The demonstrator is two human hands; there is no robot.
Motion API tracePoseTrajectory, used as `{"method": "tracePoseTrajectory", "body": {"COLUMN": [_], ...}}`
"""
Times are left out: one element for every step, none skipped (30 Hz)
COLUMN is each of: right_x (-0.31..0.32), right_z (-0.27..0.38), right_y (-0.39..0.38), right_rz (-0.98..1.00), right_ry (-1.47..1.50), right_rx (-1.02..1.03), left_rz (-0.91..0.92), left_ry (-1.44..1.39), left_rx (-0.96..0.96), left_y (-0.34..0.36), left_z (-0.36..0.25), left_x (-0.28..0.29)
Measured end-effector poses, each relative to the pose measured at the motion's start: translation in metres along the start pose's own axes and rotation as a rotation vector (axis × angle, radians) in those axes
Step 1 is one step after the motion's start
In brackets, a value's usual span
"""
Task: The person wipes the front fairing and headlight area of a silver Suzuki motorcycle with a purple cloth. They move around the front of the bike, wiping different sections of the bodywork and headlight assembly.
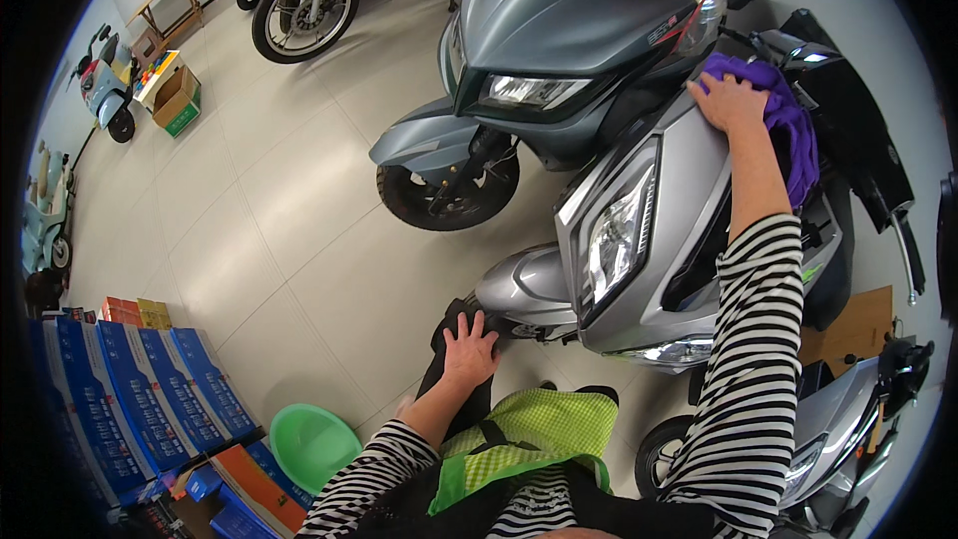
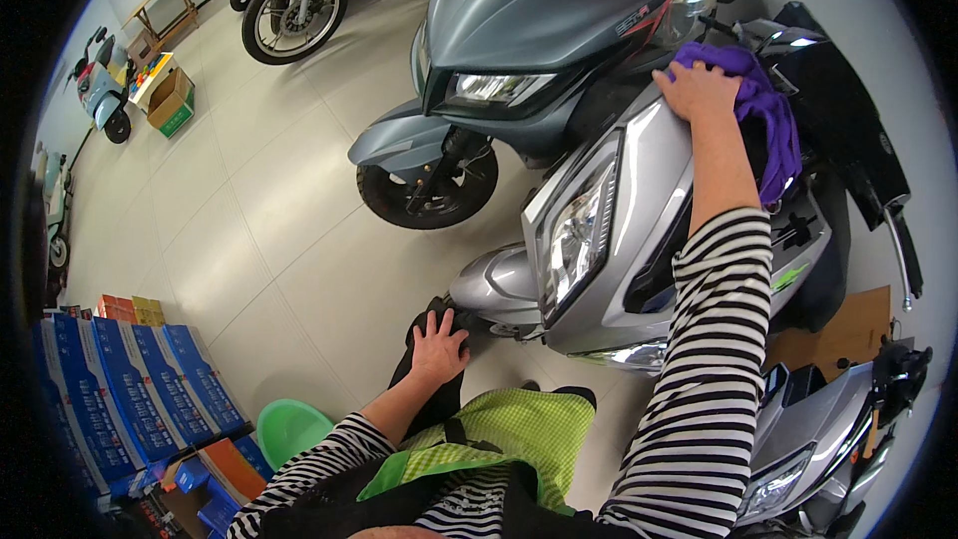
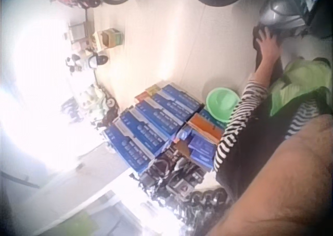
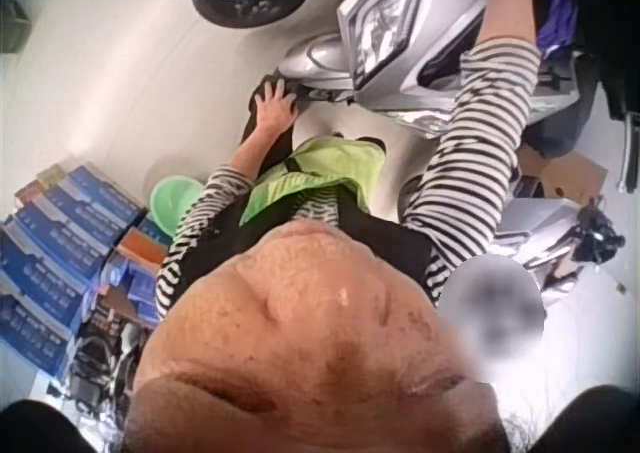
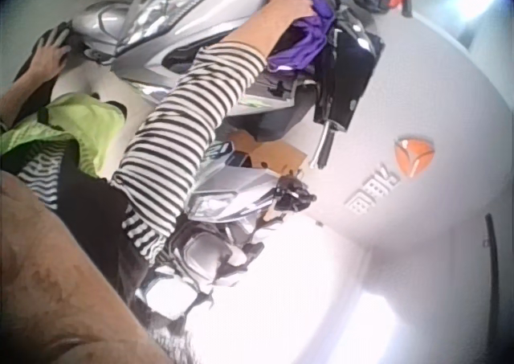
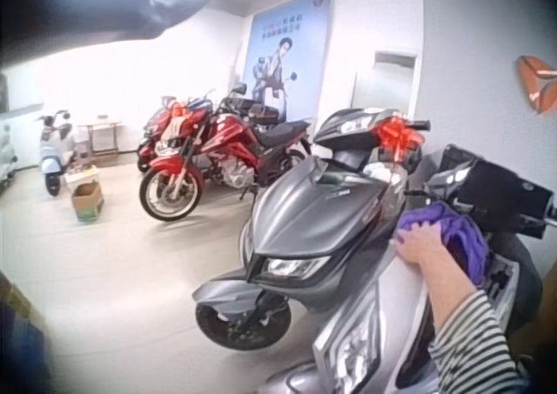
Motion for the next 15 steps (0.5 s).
{"method": "tracePoseTrajectory", "body": {"right_x": [-0.002, -0.004, -0.006, -0.008, -0.009, -0.012, -0.015, -0.018, -0.020, -0.021, -0.023, -0.024, -0.022, -0.024, -0.025], "right_z": [0.004, 0.009, 0.017, 0.024, 0.031, 0.040, 0.050, 0.061, 0.071, 0.081, 0.090, 0.098, 0.105, 0.112, 0.118], "right_y": [0.007, 0.012, 0.016, 0.020, 0.021, 0.022, 0.021, 0.018, 0.013, 0.010, 0.005, -0.001, -0.009, -0.018, -0.026], "right_rz": [0.014, 0.031, 0.051, 0.070, 0.079, 0.113, 0.140, 0.168, 0.150, 0.177, 0.208, 0.234, 0.181, 0.237, 0.286], "right_ry": [-0.011, -0.029, -0.044, -0.061, -0.084, -0.083, -0.088, -0.092, -0.075, -0.075, -0.075, -0.081, -0.069, -0.078, -0.094], "right_rx": [0.017, 0.030, 0.065, 0.099, 0.131, 0.162, 0.195, 0.230, 0.258, 0.297, 0.333, 0.365, 0.383, 0.420, 0.457], "left_rz": [0.007, 0.026, 0.028, 0.037, 0.046, 0.045, 0.047, 0.061, 0.046, 0.041, 0.042, 0.041, 0.038, 0.039, 0.037], "left_ry": [-0.006, 0.003, -0.003, -0.002, 0.008, 0.007, 0.017, 0.036, 0.027, 0.028, 0.044, 0.034, 0.037, 0.049, 0.049], "left_rx": [0.002, 0.006, 0.008, 0.012, 0.016, 0.016, 0.019, 0.028, 0.025, 0.026, 0.027, 0.025, 0.024, 0.024, 0.027], "left_y": [0.001, 0.002, 0.003, 0.004, 0.005, 0.006, 0.007, 0.007, 0.007, 0.007, 0.007, 0.006, 0.007, 0.006, 0.006], "left_z": [0.000, -0.001, -0.001, -0.002, -0.002, -0.003, -0.004, -0.004, -0.005, -0.005, -0.005, -0.006, -0.006, -0.006, -0.006], "left_x": [0.001, 0.001, 0.003, 0.003, 0.003, 0.004, 0.004, 0.003, 0.003, 0.002, 0.001, 0.000, -0.001, -0.002, -0.002]}}
Point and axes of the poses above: each hand's wrist, its own y-axis towards the middle knuckle, its own x-axis out of the back of the hand, z = x × y, the point moved 5 cm from there along y, towards the middle knuckle, and after that the axes turned 4 degrees about -z, right-handed, at the moved point
